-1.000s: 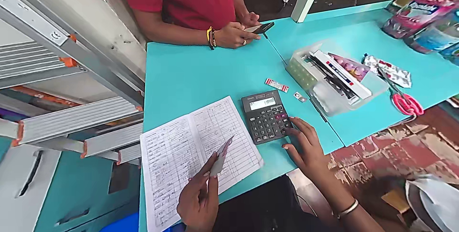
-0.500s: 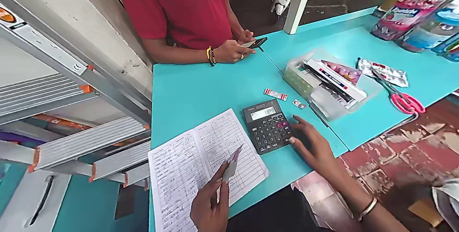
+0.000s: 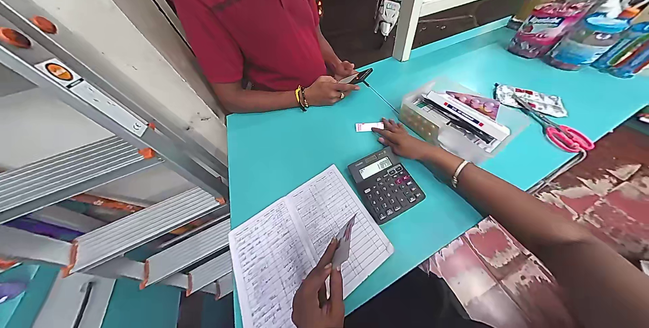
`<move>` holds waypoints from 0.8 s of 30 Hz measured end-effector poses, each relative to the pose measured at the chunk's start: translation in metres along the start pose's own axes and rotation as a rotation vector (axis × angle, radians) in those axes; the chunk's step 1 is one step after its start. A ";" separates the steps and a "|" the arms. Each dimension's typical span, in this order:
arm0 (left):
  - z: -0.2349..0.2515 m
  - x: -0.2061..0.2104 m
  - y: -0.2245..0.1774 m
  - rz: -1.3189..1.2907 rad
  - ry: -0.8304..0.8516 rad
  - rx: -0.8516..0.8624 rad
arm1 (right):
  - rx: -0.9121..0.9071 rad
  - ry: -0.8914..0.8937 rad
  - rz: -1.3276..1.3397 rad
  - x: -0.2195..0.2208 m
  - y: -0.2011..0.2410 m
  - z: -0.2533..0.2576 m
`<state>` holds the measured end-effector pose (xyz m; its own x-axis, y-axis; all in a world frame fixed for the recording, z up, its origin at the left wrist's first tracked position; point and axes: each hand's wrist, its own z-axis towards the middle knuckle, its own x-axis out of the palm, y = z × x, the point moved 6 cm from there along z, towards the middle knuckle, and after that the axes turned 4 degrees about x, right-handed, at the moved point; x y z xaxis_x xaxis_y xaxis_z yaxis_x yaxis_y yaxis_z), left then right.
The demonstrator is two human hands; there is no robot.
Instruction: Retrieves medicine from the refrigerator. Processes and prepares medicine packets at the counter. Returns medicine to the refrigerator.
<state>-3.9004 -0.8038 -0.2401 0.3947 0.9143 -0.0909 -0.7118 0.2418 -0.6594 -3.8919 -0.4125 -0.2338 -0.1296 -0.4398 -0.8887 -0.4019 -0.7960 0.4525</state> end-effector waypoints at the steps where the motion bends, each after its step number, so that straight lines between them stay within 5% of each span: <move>1: 0.000 0.000 0.001 -0.002 -0.005 0.004 | -0.015 0.004 0.029 0.000 0.004 0.013; 5: 0.002 -0.002 0.001 0.041 -0.031 -0.009 | -0.064 -0.087 0.093 -0.015 0.027 0.033; 9: 0.005 -0.004 -0.004 0.104 -0.071 -0.118 | -0.247 -0.263 0.200 -0.034 0.075 -0.029; 13: 0.019 0.022 -0.020 -0.098 0.009 -0.406 | -0.392 0.158 0.684 0.002 0.114 -0.124; 16: 0.023 0.069 -0.019 -0.267 0.140 -0.616 | -0.231 0.269 1.037 0.009 0.096 -0.157; 19: 0.028 0.112 -0.019 -0.439 0.270 -0.653 | -0.188 -0.186 0.910 -0.044 0.046 -0.175; 22: 0.034 0.140 -0.023 -0.464 0.362 -0.568 | -0.059 -0.759 0.421 -0.123 -0.010 -0.201; 24: 0.034 0.155 -0.023 -0.442 0.373 -0.578 | 0.069 -0.809 0.169 -0.158 -0.035 -0.203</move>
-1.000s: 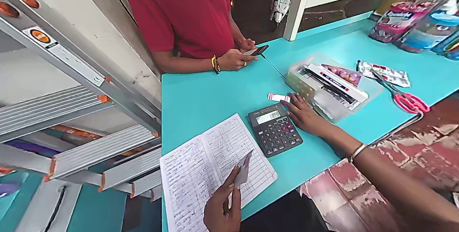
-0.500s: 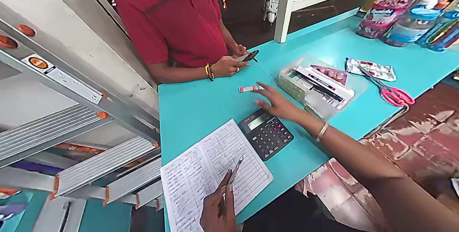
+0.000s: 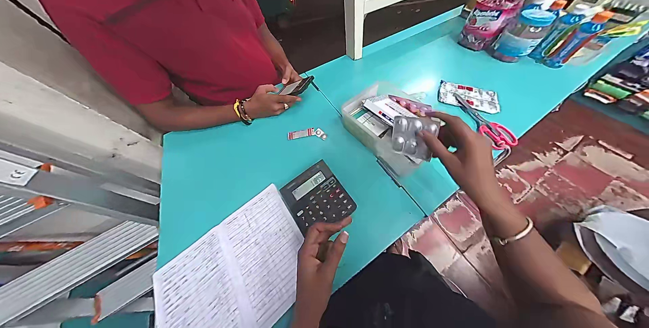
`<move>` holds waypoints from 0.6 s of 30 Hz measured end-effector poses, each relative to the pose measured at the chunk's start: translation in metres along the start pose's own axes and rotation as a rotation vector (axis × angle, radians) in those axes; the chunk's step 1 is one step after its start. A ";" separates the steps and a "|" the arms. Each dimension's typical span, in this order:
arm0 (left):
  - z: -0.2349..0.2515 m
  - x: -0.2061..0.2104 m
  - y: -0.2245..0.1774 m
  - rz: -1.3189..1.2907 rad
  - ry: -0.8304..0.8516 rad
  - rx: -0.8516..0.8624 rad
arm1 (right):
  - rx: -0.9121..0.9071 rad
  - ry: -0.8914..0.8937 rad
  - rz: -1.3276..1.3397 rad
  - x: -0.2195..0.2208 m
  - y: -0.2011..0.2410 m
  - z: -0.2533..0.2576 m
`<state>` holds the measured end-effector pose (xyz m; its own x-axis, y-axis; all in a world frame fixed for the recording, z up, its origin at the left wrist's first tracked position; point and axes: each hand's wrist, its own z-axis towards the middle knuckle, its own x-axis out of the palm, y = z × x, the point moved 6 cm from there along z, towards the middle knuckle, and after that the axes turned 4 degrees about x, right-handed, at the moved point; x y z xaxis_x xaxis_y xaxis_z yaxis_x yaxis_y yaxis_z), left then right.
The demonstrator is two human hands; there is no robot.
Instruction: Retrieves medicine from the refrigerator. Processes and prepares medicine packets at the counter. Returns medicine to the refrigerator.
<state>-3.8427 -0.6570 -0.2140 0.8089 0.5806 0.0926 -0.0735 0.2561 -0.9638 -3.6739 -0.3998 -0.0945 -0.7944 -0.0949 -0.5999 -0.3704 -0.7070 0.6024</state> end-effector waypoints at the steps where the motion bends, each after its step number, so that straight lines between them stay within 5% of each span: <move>1: 0.003 0.006 0.002 0.011 0.009 -0.012 | 0.012 0.053 -0.082 -0.002 -0.006 0.012; 5: 0.014 0.030 0.005 0.031 0.024 -0.023 | -0.007 0.429 -0.145 0.027 -0.027 0.045; 10: 0.028 0.049 0.003 0.089 0.004 0.017 | 0.037 0.134 -0.275 -0.031 -0.066 0.076; 12: 0.035 0.057 0.005 0.124 0.000 0.020 | 0.159 0.091 -0.355 -0.066 -0.125 0.101; 15: 0.044 0.071 0.004 0.162 0.026 0.054 | 0.295 0.322 -0.320 -0.085 -0.249 0.131; 18: 0.051 0.080 0.003 0.207 0.016 0.085 | 0.278 0.496 -0.264 -0.077 -0.317 0.134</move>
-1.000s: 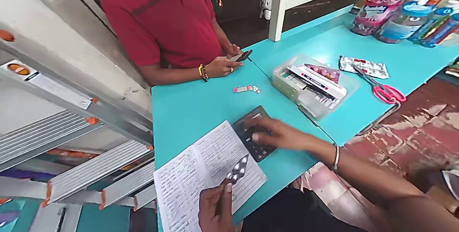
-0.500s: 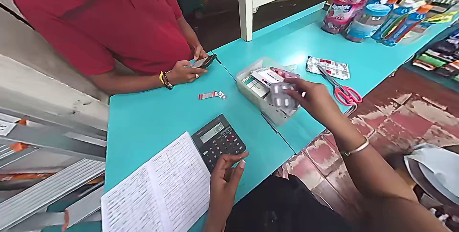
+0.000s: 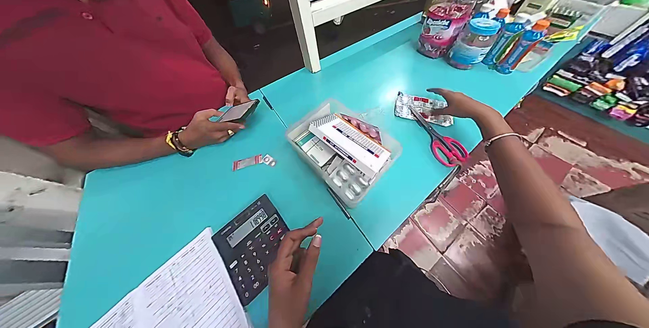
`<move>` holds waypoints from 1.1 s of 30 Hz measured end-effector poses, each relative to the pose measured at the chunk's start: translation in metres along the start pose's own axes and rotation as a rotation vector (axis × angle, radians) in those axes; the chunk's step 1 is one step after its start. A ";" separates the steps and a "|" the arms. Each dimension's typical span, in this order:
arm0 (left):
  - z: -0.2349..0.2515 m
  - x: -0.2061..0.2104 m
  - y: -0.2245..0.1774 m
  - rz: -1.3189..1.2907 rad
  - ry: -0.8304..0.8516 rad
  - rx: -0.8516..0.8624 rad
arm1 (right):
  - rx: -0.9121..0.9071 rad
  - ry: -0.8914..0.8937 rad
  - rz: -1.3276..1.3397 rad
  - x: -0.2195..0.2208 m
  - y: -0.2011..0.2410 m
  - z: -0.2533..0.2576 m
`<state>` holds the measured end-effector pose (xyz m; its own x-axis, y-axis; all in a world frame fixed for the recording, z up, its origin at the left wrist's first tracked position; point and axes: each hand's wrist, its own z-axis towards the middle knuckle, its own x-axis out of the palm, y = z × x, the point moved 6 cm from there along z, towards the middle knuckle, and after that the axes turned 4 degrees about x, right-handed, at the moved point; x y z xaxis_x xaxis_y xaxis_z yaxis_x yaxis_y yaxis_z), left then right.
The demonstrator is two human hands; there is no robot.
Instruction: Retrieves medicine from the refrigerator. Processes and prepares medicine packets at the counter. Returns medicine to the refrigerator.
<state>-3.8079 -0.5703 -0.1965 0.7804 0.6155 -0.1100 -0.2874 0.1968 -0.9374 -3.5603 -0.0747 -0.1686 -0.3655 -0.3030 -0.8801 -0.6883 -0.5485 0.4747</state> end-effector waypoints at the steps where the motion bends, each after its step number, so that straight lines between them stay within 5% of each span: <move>1: 0.002 0.002 -0.001 0.026 -0.007 -0.006 | 0.028 0.059 -0.011 0.004 -0.007 0.004; 6: 0.008 0.006 0.003 0.086 -0.024 -0.037 | 0.167 0.051 0.000 -0.004 0.006 -0.001; 11: 0.010 0.008 0.004 0.090 -0.037 -0.078 | -0.097 -0.337 -0.093 -0.042 0.006 -0.009; 15: 0.012 0.007 0.004 0.080 -0.049 -0.079 | -0.082 -0.507 -0.041 -0.076 0.110 -0.035; 21: 0.011 0.003 0.004 0.066 0.000 -0.057 | -0.270 -0.309 0.334 0.003 0.234 -0.113; 27: 0.001 -0.007 0.007 0.065 -0.003 -0.037 | -0.222 -0.055 -0.005 0.092 0.294 -0.132; 33: -0.002 -0.017 0.008 0.051 -0.009 -0.039 | -0.299 -0.330 -0.323 0.112 0.300 -0.149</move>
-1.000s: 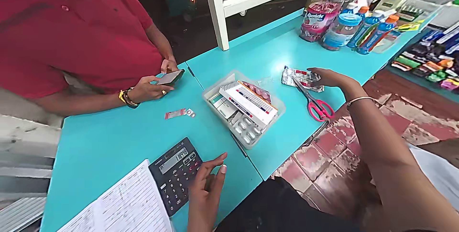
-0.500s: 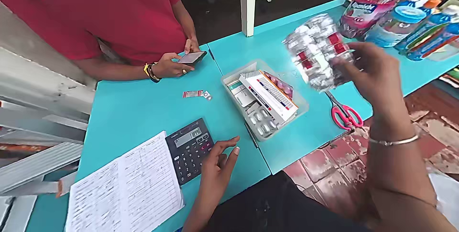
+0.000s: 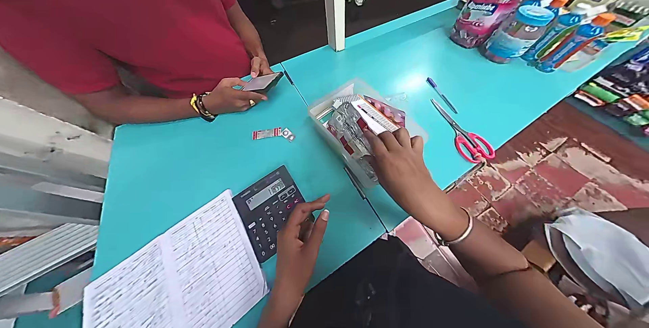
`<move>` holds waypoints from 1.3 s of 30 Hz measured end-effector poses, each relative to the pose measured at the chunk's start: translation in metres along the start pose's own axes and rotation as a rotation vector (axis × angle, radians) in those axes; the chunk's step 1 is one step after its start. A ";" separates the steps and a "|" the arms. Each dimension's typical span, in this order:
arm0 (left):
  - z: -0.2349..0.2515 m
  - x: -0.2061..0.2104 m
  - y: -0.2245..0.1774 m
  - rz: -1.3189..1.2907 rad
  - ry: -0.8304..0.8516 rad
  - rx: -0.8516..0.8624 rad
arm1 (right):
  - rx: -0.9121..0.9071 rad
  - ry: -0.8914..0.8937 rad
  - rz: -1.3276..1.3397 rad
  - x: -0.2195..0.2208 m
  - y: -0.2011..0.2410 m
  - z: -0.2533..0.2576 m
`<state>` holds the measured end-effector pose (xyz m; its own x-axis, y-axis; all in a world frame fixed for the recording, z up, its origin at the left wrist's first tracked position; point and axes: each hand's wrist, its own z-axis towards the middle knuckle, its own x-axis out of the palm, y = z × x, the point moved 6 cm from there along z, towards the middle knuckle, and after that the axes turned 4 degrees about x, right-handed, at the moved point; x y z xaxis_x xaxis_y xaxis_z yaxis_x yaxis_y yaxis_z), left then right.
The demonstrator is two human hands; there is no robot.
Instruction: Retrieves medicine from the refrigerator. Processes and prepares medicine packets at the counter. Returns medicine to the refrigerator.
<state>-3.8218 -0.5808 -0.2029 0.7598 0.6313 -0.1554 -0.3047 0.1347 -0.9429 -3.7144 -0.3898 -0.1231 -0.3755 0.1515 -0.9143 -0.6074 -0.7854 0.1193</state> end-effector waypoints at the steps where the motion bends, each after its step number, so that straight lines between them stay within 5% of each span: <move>1: 0.000 0.000 0.000 0.004 0.002 0.006 | 0.007 -0.030 -0.036 0.006 0.001 -0.002; 7: 0.010 0.013 0.003 0.091 0.064 -0.051 | -0.055 0.110 -0.022 0.013 -0.016 0.001; 18: 0.038 0.047 -0.007 0.293 0.077 -0.101 | 0.040 0.088 0.872 -0.023 -0.090 0.051; 24: 0.047 0.063 -0.004 0.368 0.077 -0.154 | -0.118 0.268 0.320 0.002 -0.095 0.070; 29: 0.062 0.074 0.002 0.253 0.050 -0.344 | -0.306 0.444 0.321 0.024 -0.084 0.071; 31: 0.073 0.079 0.007 0.197 0.031 -0.399 | -0.296 0.360 0.396 0.017 -0.091 0.072; 35: 0.092 0.087 0.016 0.025 -0.071 -0.381 | -0.107 0.088 0.466 -0.006 -0.153 0.056; 39: 0.098 0.090 0.014 -0.200 -0.215 -0.317 | 0.257 0.174 0.292 0.010 -0.229 0.028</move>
<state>-3.8134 -0.4473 -0.2009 0.6392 0.7656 0.0731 0.0532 0.0508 -0.9973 -3.5990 -0.1917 -0.1488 -0.4475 -0.1756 -0.8769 -0.6560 -0.6020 0.4553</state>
